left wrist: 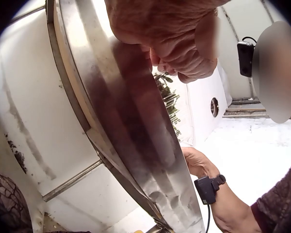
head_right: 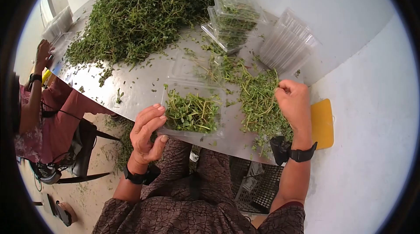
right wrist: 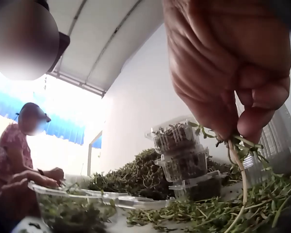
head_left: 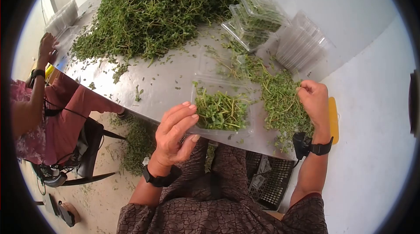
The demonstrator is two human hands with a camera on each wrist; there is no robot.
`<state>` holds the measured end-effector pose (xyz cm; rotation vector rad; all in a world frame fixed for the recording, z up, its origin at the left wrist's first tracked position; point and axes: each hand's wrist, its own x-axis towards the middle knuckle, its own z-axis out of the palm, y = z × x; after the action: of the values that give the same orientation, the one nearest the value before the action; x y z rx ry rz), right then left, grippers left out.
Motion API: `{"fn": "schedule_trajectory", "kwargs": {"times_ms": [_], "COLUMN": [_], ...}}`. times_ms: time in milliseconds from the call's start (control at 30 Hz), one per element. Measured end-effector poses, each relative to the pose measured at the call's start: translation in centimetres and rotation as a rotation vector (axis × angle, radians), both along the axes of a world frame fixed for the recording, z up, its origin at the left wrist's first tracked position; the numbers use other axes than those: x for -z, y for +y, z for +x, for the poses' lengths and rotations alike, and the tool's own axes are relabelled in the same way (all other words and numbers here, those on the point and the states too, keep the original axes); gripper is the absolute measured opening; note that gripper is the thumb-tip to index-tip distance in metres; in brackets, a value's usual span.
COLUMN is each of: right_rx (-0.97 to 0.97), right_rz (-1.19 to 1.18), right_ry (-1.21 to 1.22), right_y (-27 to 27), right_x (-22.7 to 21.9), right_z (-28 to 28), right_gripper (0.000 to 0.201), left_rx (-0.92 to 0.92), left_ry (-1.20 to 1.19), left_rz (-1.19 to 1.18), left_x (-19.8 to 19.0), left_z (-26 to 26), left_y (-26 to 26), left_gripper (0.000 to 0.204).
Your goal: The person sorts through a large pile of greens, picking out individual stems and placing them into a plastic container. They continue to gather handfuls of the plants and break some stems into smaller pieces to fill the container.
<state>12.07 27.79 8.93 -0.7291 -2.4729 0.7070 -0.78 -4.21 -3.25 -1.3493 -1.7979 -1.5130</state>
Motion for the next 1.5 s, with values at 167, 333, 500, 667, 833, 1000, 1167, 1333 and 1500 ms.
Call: {"fn": "schedule_trajectory", "kwargs": {"times_ms": [167,333,500,667,833,1000,1167,1333,1500], "right_rx": [0.002,-0.115,-0.272,-0.335,-0.201,-0.12,-0.148,-0.245,-0.272], "right_rz": [-0.223,-0.47,-0.66,-0.717,-0.556,-0.442,-0.293,-0.175,-0.345], "right_ry": [0.078,0.199,0.339,0.212,0.03,0.09,0.097,0.16,0.143], "right_y": [-2.5,-5.6,-8.5,-10.0,-10.4,-10.4,-11.2,-11.9,-11.7], "right_x": [-1.3,-3.5,-3.6,-2.0,-0.7,-0.2,1.7,2.9,3.3], "right_z": [0.2,-0.2,-1.4,-2.4,-2.4,-0.8,1.3,1.7,1.9], "right_gripper": [0.012,0.013,0.013,0.011,0.014,0.01,0.015,0.019,0.027], "left_rx": [-0.003,-0.023,-0.027,-0.018,-0.014,-0.02,-0.011,0.008,-0.035], "left_ry": [-0.006,0.002,0.0,-0.008,0.003,0.007,0.003,-0.017,0.048], "left_rz": [0.007,0.015,0.008,0.001,-0.009,0.012,0.004,-0.015,-0.07], "left_x": [0.0,-0.3,-0.2,-0.4,0.1,-0.2,-0.2,-0.9,-1.9], "left_z": [0.0,0.1,0.2,0.1,0.0,0.0,0.0,0.0,0.5], "left_y": [0.1,0.2,0.1,0.0,-0.1,0.1,0.0,0.1,-0.1], "left_gripper": [0.031,0.037,0.036,0.036,0.032,0.038,0.037,0.037,0.042]}}
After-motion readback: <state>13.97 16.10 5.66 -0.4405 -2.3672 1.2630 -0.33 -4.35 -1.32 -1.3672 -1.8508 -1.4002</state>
